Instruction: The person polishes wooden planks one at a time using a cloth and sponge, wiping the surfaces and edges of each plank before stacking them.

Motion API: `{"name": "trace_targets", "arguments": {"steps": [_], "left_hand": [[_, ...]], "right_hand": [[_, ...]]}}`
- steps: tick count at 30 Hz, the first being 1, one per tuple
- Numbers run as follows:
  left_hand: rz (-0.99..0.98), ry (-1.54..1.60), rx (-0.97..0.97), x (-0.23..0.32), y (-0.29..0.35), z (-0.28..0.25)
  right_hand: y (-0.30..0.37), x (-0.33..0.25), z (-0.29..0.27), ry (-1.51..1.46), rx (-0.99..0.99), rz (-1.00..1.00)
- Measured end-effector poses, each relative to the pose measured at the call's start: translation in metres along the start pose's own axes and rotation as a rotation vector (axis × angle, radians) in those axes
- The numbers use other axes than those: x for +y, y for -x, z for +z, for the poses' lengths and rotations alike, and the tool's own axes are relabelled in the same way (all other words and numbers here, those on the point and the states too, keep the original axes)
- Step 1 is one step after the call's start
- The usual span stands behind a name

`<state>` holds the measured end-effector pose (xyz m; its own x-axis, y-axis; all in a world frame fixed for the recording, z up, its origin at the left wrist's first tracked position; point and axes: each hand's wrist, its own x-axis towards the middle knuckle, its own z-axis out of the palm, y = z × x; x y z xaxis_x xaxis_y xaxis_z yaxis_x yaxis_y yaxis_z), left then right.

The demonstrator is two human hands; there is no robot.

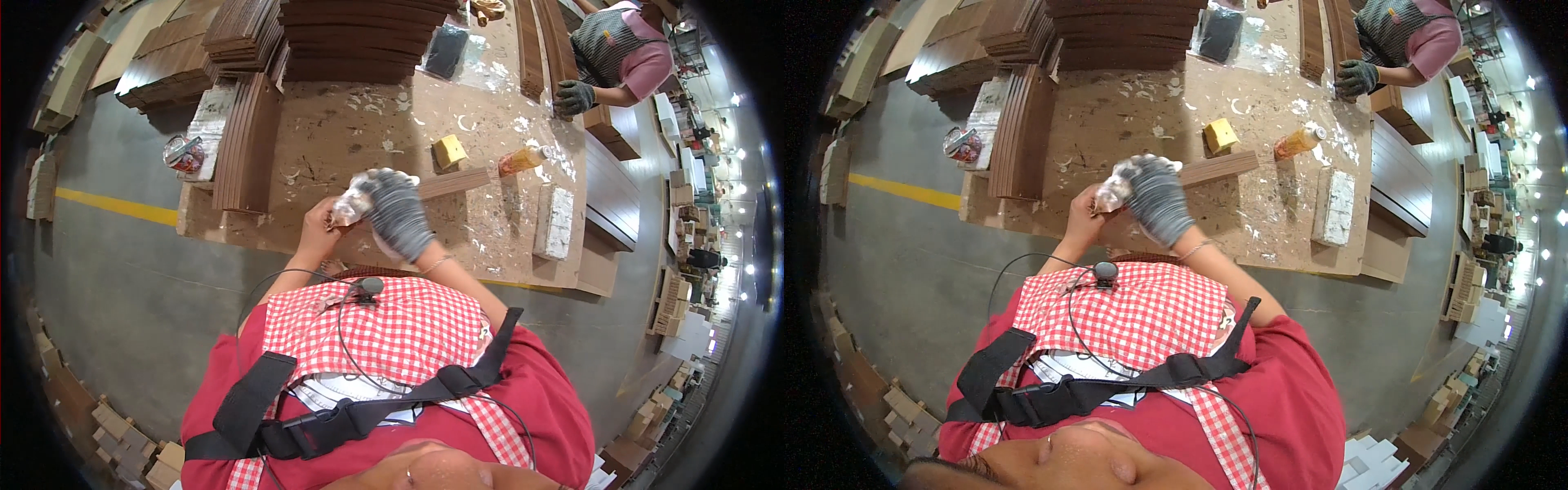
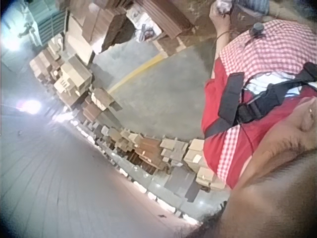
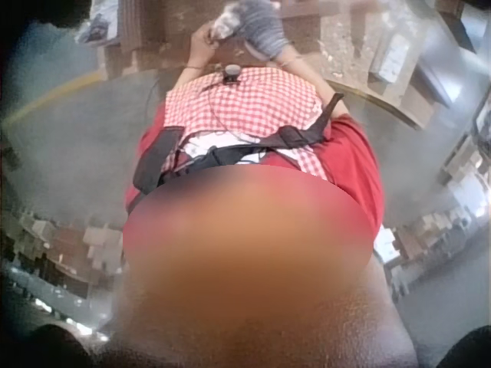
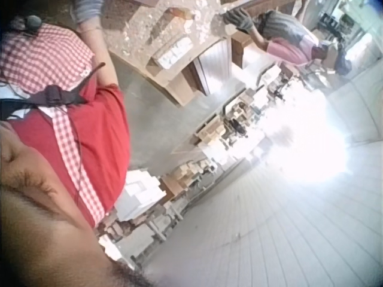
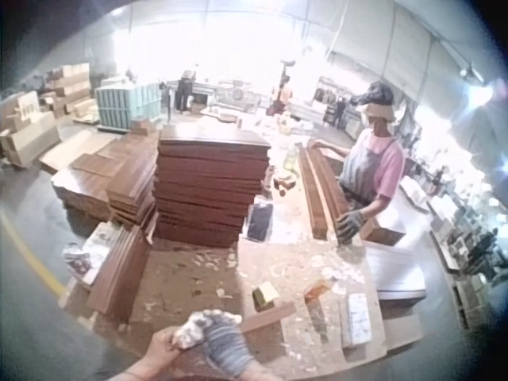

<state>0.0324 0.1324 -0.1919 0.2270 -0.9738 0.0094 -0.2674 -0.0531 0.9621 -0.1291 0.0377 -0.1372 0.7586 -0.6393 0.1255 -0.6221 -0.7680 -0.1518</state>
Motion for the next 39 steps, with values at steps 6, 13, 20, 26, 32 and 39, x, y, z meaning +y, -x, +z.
{"name": "trace_targets", "arguments": {"steps": [6, 13, 20, 26, 32, 39], "left_hand": [[0.013, 0.067, 0.041, 0.005, 0.003, 0.005], [0.082, -0.031, 0.065, 0.016, -0.002, 0.013], [0.102, -0.075, 0.032, 0.011, -0.001, 0.014], [0.075, -0.078, 0.025, 0.02, 0.004, 0.014], [0.085, -0.078, 0.04, 0.027, 0.005, 0.011], [0.085, -0.042, 0.034, 0.022, 0.001, 0.012]], "right_hand": [[0.008, 0.023, 0.009, 0.007, 0.08, 0.089], [0.017, 0.11, -0.013, 0.04, 0.183, 0.288], [0.004, 0.04, 0.022, 0.146, 0.076, 0.123], [0.029, 0.051, -0.002, 0.067, 0.217, 0.198], [0.049, 0.127, -0.024, 0.225, 0.166, 0.441], [0.043, 0.184, -0.027, -0.155, 0.083, 0.459]]}}
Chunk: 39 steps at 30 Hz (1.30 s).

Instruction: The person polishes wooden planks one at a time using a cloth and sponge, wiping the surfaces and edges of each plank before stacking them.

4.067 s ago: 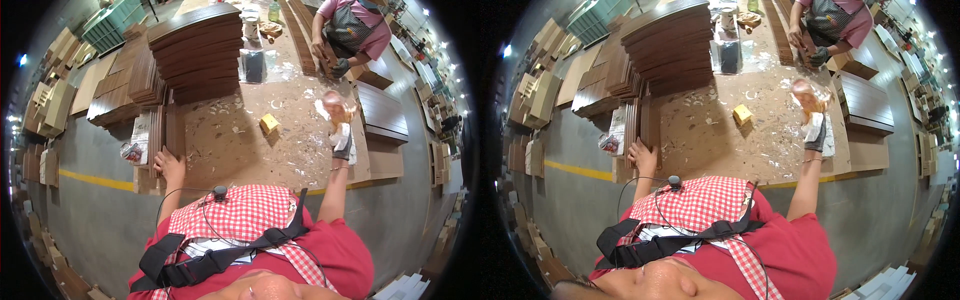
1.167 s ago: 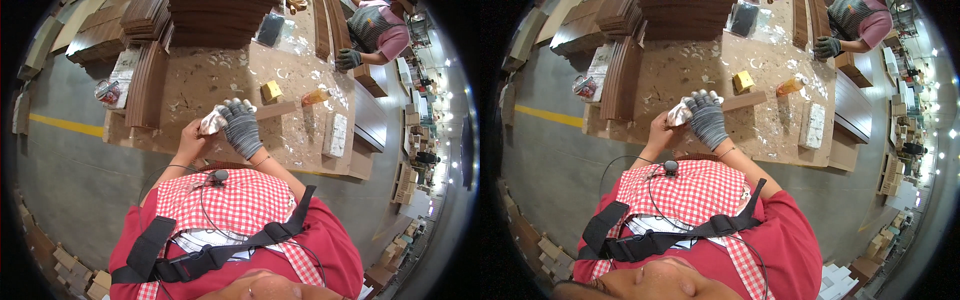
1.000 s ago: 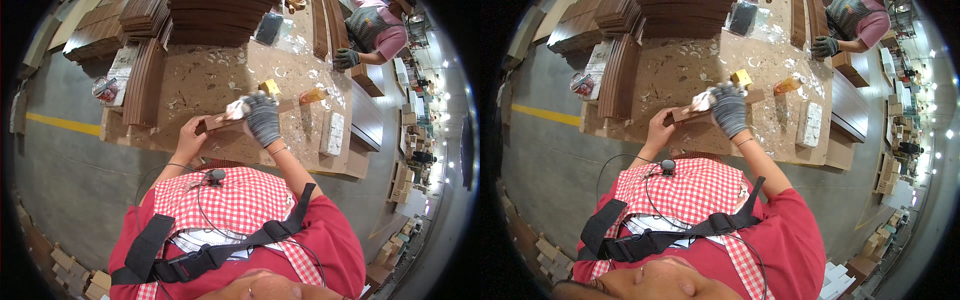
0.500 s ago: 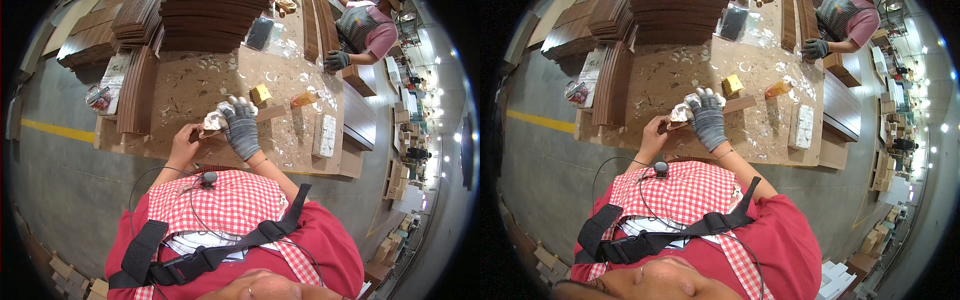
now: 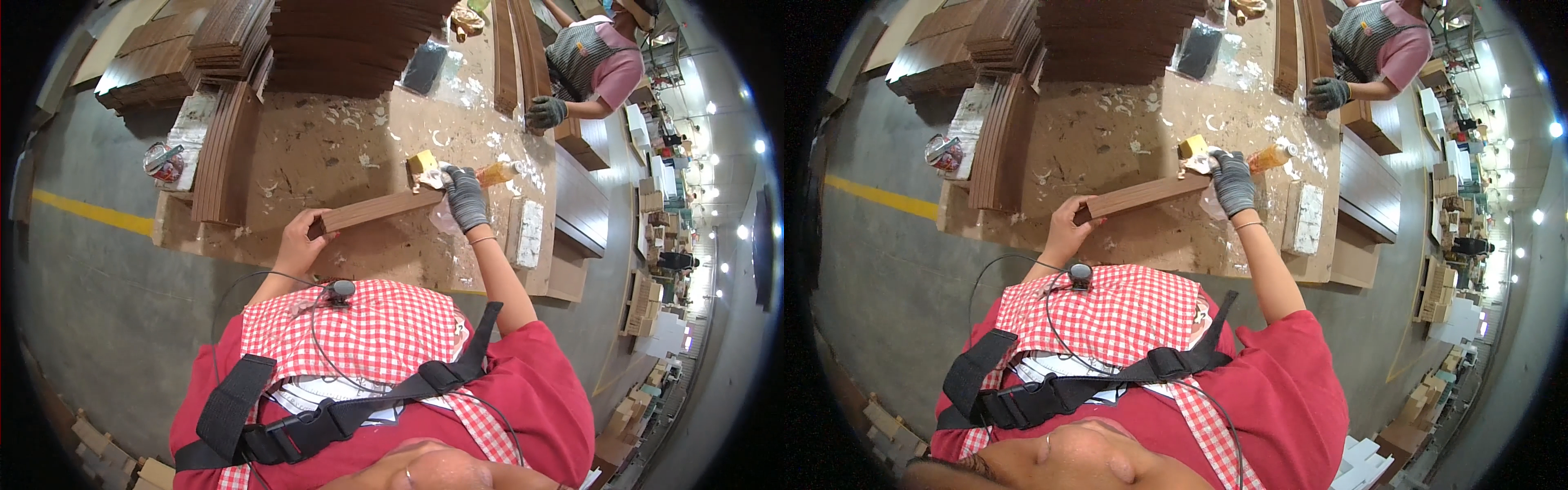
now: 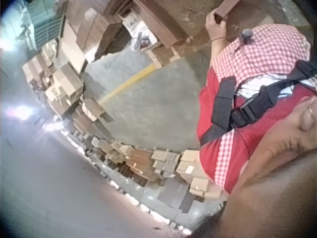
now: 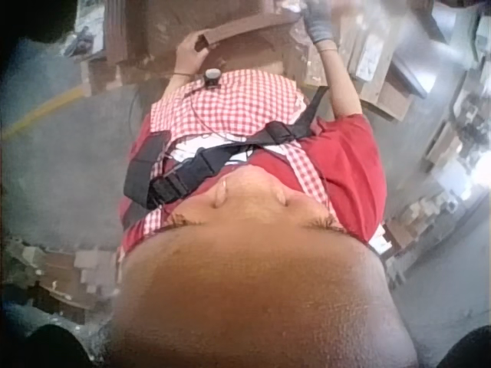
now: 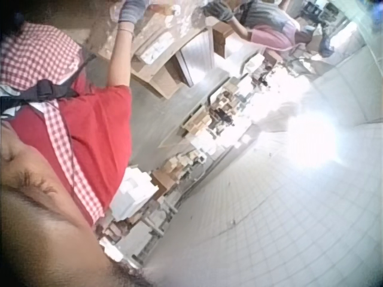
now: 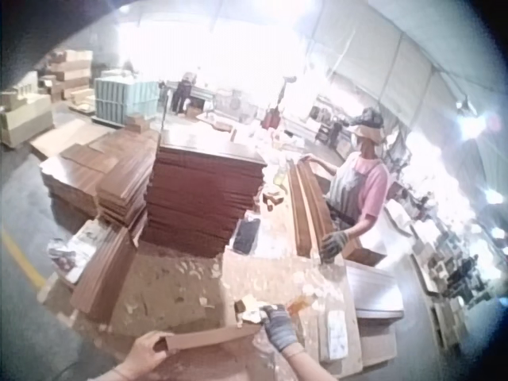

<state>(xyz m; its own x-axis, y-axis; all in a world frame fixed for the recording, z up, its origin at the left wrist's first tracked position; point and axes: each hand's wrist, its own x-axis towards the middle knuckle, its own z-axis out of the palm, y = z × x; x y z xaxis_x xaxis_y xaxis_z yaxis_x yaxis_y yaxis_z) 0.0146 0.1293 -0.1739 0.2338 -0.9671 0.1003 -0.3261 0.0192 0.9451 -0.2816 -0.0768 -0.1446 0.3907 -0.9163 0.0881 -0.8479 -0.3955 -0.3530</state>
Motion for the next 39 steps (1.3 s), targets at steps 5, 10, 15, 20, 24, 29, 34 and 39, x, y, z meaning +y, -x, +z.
{"name": "trace_targets", "arguments": {"steps": [5, 10, 15, 20, 24, 29, 34, 39], "left_hand": [[-0.026, -0.025, -0.007, 0.006, 0.0, -0.004], [-0.005, 0.032, -0.031, -0.001, 0.0, -0.003], [0.006, 0.033, -0.017, -0.001, -0.003, -0.002], [0.012, 0.018, -0.015, -0.004, 0.005, -0.004], [0.005, 0.022, -0.007, -0.002, 0.002, -0.004], [0.007, -0.01, -0.028, -0.001, 0.002, -0.001], [0.018, -0.019, 0.001, 0.001, 0.004, -0.003], [-0.001, -0.007, 0.025, 0.001, 0.0, -0.001]], "right_hand": [[-0.004, -0.009, -0.021, -0.279, 0.224, 0.029], [0.025, -0.101, 0.012, -0.316, 0.017, -0.193], [0.041, -0.121, 0.044, 0.29, 0.097, -0.277], [0.023, -0.066, 0.011, 0.313, 0.111, 0.022], [0.005, -0.015, 0.001, 0.135, 0.084, -0.023], [-0.003, 0.038, -0.011, -0.126, 0.309, 0.032], [0.007, -0.043, -0.028, -0.288, 0.164, -0.145], [0.022, -0.083, 0.019, 0.183, 0.084, -0.194]]}}
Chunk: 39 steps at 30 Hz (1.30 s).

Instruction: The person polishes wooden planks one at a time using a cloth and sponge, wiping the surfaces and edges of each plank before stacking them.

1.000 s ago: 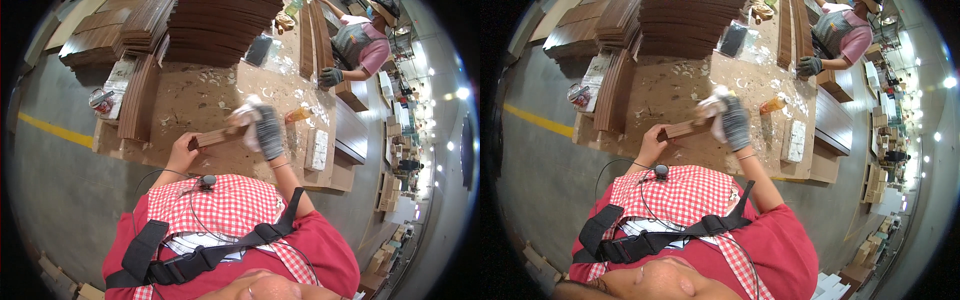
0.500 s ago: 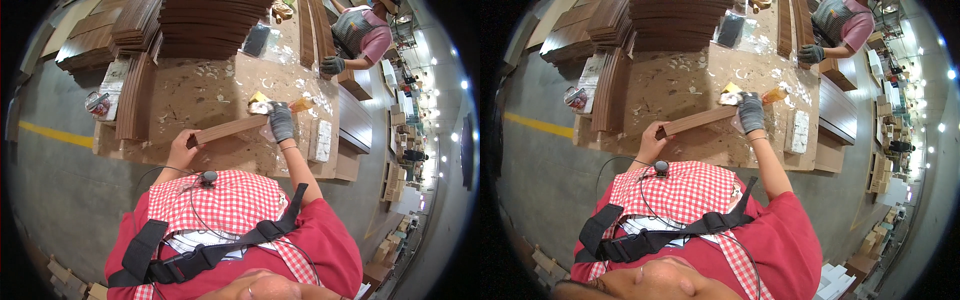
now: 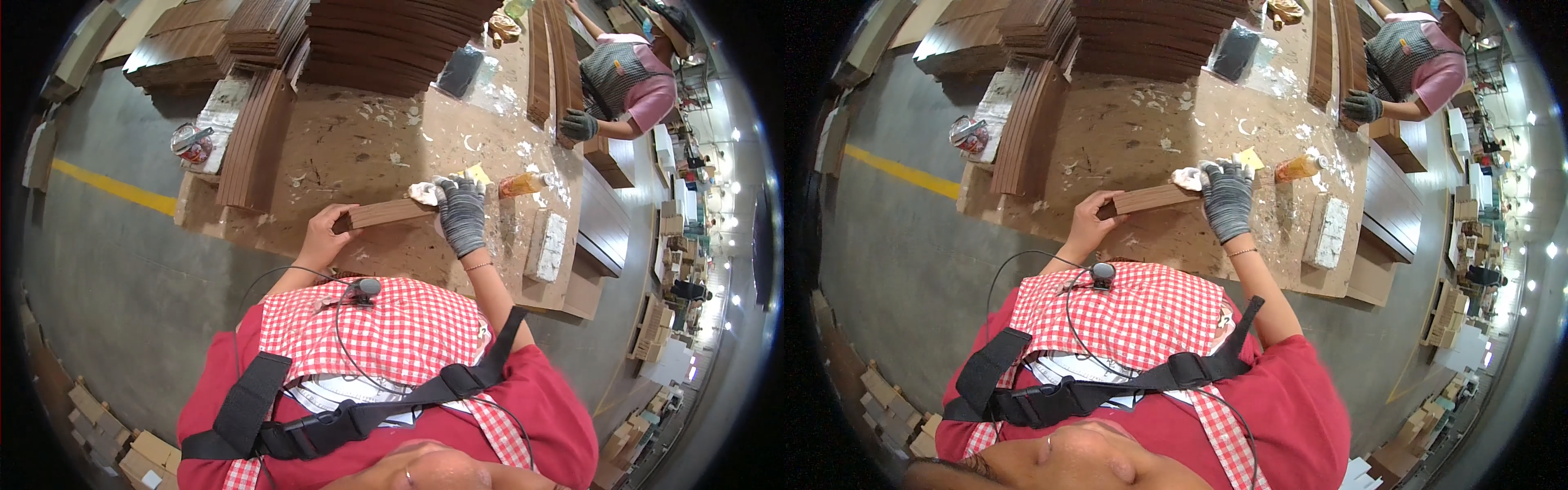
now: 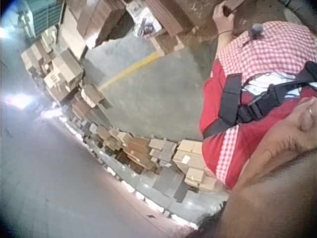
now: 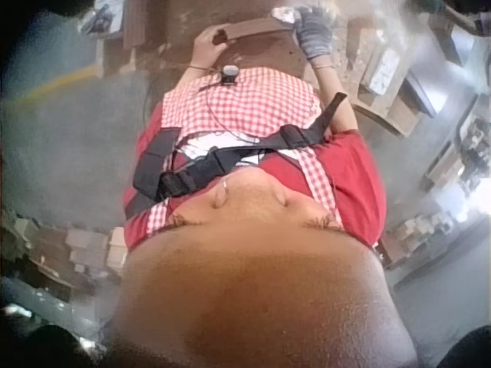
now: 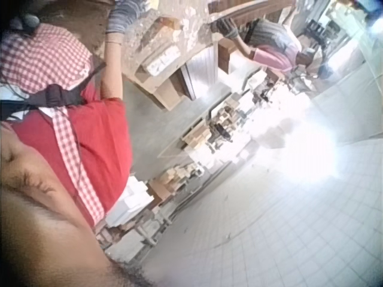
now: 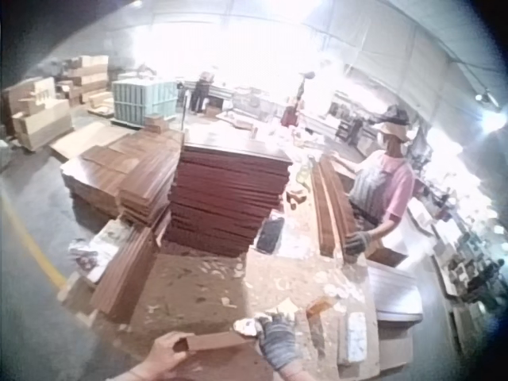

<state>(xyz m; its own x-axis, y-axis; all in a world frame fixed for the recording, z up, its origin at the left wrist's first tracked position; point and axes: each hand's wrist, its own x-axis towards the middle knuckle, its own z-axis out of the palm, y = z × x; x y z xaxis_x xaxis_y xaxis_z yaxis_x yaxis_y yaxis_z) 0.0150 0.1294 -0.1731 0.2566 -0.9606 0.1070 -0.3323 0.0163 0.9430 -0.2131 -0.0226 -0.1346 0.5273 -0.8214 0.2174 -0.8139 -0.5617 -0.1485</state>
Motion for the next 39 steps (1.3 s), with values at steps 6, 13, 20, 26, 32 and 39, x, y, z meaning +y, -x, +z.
{"name": "trace_targets", "arguments": {"steps": [6, 13, 20, 26, 32, 39], "left_hand": [[-0.021, 0.079, 0.008, -0.027, 0.002, 0.004], [0.021, 0.057, -0.004, -0.008, 0.002, 0.001], [0.029, 0.056, -0.013, -0.022, 0.0, 0.001], [0.061, -0.061, -0.011, -0.032, -0.005, -0.007], [-0.019, 0.019, -0.029, -0.022, -0.004, -0.003], [0.018, -0.046, -0.022, -0.024, -0.002, 0.004]], "right_hand": [[0.008, -0.103, 0.028, -0.04, -0.061, -0.262], [0.001, -0.049, -0.006, 0.055, -0.097, -0.199], [0.013, -0.092, 0.033, -0.061, 0.009, -0.258], [0.0, -0.053, 0.02, 0.001, 0.042, -0.044], [-0.002, 0.065, 0.025, -0.019, 0.201, 0.14], [0.006, 0.113, 0.02, -0.17, 0.258, 0.329]]}}
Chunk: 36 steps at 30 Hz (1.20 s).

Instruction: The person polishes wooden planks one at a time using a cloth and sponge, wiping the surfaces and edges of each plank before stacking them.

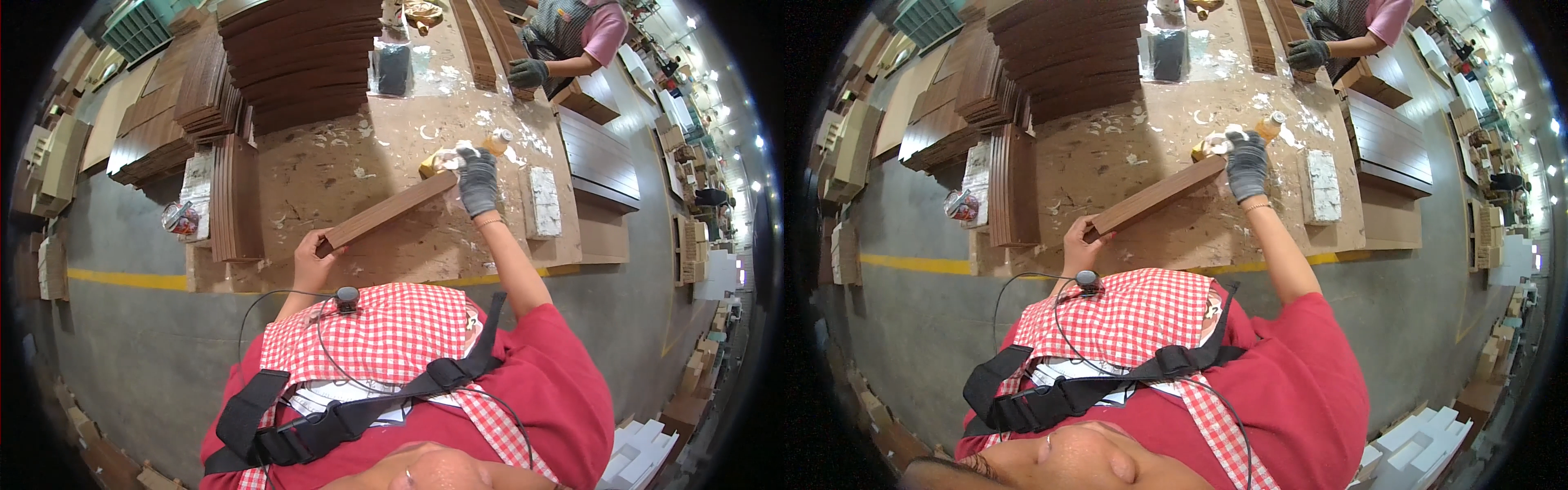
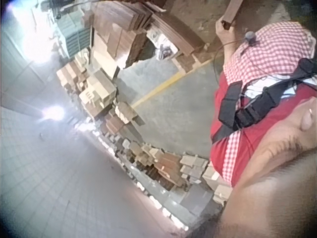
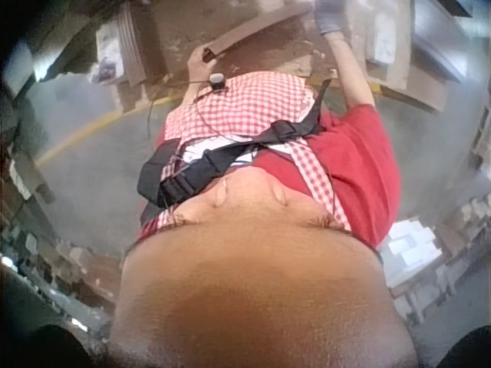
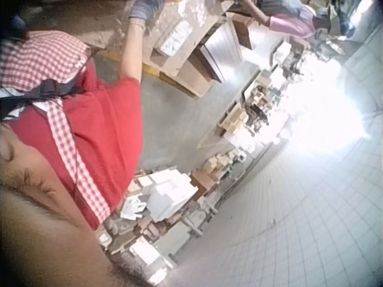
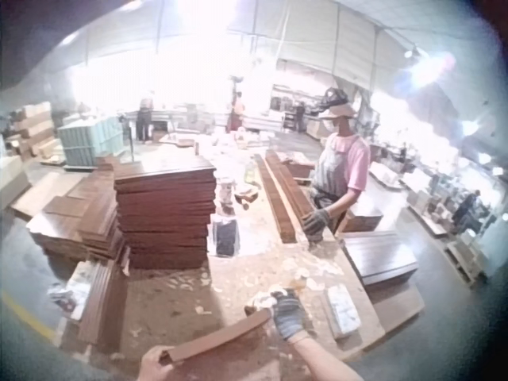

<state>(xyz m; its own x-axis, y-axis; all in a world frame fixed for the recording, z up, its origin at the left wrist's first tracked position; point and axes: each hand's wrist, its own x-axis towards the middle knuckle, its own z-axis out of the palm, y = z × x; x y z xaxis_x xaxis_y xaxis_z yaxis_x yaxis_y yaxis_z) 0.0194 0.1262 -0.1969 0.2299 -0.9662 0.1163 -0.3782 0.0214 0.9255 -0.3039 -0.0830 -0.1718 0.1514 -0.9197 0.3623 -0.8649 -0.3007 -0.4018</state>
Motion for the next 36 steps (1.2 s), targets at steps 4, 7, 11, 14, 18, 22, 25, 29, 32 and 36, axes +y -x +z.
{"name": "trace_targets", "arguments": {"steps": [4, 7, 11, 14, 18, 22, 25, 29, 32, 36], "left_hand": [[-0.014, -0.005, -0.012, 0.005, 0.002, -0.004], [0.02, -0.018, -0.057, 0.002, -0.005, 0.0], [-0.045, 0.03, -0.107, -0.005, -0.004, 0.008], [-0.085, 0.316, -0.156, -0.017, -0.002, 0.011], [-0.073, 0.09, -0.124, 0.002, -0.005, 0.011], [-0.068, 0.218, -0.147, -0.006, -0.005, 0.006], [0.072, 0.28, -0.159, -0.017, -0.014, 0.016], [0.075, 0.179, -0.213, -0.007, -0.013, 0.012], [0.038, 0.171, -0.135, -0.024, -0.008, 0.011], [-0.277, 0.585, 0.072, 0.023, -0.024, 0.018]], "right_hand": [[0.023, -0.056, -0.024, -0.036, 0.257, -0.217], [0.049, -0.107, 0.006, -0.249, 0.097, -0.413], [0.092, -0.176, 0.029, -0.167, -0.149, -0.602], [0.094, -0.151, 0.043, -0.152, -0.166, -0.553], [0.067, -0.064, 0.024, 0.159, 0.027, -0.326], [0.044, -0.014, 0.003, -0.061, -0.007, -0.099], [0.047, 0.029, 0.003, -0.303, 0.115, 0.081], [0.077, 0.041, -0.011, -0.389, 0.317, 0.295], [0.076, 0.019, -0.036, -0.637, 0.346, 0.504], [0.089, 0.026, -0.045, -0.913, 0.5, 0.601]]}}
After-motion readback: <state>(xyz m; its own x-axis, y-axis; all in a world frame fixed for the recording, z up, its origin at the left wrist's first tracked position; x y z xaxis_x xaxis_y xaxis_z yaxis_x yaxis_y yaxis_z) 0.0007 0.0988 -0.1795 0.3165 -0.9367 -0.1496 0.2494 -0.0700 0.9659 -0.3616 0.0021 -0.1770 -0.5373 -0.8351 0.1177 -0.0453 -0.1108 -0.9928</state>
